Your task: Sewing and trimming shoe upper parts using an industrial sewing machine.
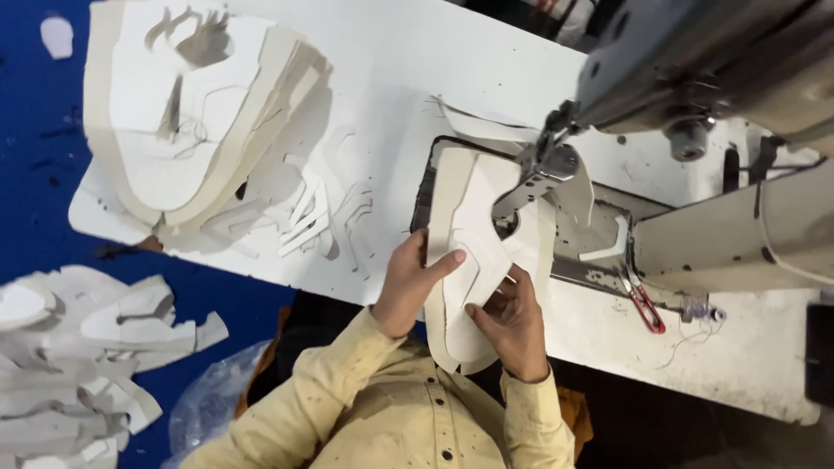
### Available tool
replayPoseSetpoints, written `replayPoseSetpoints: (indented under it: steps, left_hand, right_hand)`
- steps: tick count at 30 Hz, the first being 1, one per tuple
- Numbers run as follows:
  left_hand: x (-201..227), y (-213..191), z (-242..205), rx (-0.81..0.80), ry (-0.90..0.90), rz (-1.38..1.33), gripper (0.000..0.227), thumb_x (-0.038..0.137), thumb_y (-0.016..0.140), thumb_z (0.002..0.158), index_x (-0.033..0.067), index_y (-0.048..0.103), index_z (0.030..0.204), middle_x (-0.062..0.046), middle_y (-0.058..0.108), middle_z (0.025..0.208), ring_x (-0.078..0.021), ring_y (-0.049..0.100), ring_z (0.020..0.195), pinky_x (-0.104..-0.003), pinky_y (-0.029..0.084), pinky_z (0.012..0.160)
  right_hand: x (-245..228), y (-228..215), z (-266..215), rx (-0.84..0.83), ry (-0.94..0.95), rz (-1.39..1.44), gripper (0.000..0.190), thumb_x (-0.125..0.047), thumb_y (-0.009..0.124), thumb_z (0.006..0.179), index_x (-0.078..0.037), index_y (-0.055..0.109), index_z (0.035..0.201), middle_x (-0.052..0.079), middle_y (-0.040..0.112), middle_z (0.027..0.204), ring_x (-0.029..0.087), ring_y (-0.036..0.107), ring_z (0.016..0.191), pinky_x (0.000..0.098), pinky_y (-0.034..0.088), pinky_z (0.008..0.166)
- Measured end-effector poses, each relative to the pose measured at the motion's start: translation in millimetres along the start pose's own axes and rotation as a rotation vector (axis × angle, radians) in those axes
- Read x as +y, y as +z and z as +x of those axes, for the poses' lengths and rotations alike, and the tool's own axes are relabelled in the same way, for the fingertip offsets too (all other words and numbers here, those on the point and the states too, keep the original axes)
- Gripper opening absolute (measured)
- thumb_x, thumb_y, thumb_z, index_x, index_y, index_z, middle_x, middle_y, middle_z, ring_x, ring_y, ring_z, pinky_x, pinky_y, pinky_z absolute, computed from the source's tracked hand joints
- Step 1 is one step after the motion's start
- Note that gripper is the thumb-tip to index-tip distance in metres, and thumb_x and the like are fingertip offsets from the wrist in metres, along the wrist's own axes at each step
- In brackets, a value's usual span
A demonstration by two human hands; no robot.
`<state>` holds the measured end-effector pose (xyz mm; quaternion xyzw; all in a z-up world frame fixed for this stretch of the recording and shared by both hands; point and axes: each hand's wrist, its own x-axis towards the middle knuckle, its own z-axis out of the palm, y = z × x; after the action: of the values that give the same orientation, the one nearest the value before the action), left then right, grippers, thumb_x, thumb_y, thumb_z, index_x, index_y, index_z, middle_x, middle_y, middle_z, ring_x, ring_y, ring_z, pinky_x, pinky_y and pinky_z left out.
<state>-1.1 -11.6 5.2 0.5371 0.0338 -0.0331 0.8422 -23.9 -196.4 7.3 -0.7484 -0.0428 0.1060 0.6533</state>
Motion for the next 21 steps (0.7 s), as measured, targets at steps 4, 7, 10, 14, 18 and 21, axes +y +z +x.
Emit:
replayPoseSetpoints:
  steps: [4, 7, 10, 14, 18, 21]
  left_hand:
    - [-3.7, 13.6, 4.8, 0.082, -0.126, -0.231, 0.033, 0.014, 0.075, 0.091, -0.0049, 0.068, 0.116, -0.008, 0.074, 0.104, -0.0119, 0.069, 0.089, -0.030, 0.057, 0.079]
    - [-9.0, 17.0, 1.3, 0.116, -0.112, -0.270, 0.029, 0.013, 0.075, 0.093, -0.0063, 0.070, 0.114, -0.007, 0.074, 0.102, -0.0104, 0.066, 0.088, -0.028, 0.054, 0.079]
    - [-6.2, 18.7, -2.8, 0.126, -0.086, -0.294, 0.028, 0.013, 0.075, 0.094, -0.0060, 0.070, 0.113, -0.006, 0.073, 0.103, -0.0094, 0.065, 0.089, -0.027, 0.054, 0.080]
    - [0.5, 18.4, -6.0, 0.105, -0.079, -0.293, 0.028, 0.014, 0.073, 0.094, -0.0044, 0.069, 0.114, -0.006, 0.074, 0.103, -0.0090, 0.066, 0.090, -0.027, 0.054, 0.082]
    - [-0.5, 19.8, -7.9, 0.106, -0.077, -0.261, 0.028, 0.014, 0.073, 0.094, -0.0040, 0.069, 0.115, -0.006, 0.074, 0.104, -0.0086, 0.065, 0.091, -0.027, 0.054, 0.082]
    - [2.1, 22.3, -9.0, 0.102, -0.041, -0.236, 0.029, 0.015, 0.073, 0.096, -0.0055, 0.069, 0.116, -0.006, 0.073, 0.104, -0.0080, 0.065, 0.091, -0.026, 0.054, 0.081]
  right_hand:
    - [4.0, 4.5, -5.7, 0.095, -0.029, -0.033, 0.073, 0.013, 0.072, 0.080, 0.003, 0.038, 0.143, 0.019, 0.071, 0.117, 0.024, 0.073, 0.106, 0.0355, 0.063, 0.086]
    - [9.6, 9.5, -9.9, 0.141, -0.033, -0.057, 0.072, 0.013, 0.073, 0.080, 0.004, 0.039, 0.142, 0.019, 0.071, 0.115, 0.024, 0.074, 0.105, 0.0350, 0.064, 0.087]
    - [12.8, 13.3, -12.8, 0.169, -0.052, -0.076, 0.073, 0.013, 0.074, 0.080, 0.004, 0.039, 0.142, 0.020, 0.071, 0.116, 0.024, 0.074, 0.104, 0.0348, 0.063, 0.088]
    - [16.2, 12.9, -13.9, 0.169, -0.050, -0.143, 0.071, 0.011, 0.076, 0.080, 0.004, 0.039, 0.141, 0.019, 0.072, 0.116, 0.024, 0.075, 0.106, 0.0349, 0.064, 0.091]
    - [16.2, 12.6, -16.9, 0.174, -0.074, -0.130, 0.071, 0.011, 0.075, 0.080, 0.005, 0.039, 0.141, 0.020, 0.072, 0.115, 0.024, 0.074, 0.106, 0.0356, 0.063, 0.092]
    - [16.7, 13.1, -20.1, 0.188, -0.092, -0.110, 0.071, 0.011, 0.075, 0.080, 0.005, 0.039, 0.141, 0.020, 0.071, 0.116, 0.025, 0.074, 0.103, 0.0356, 0.063, 0.089]
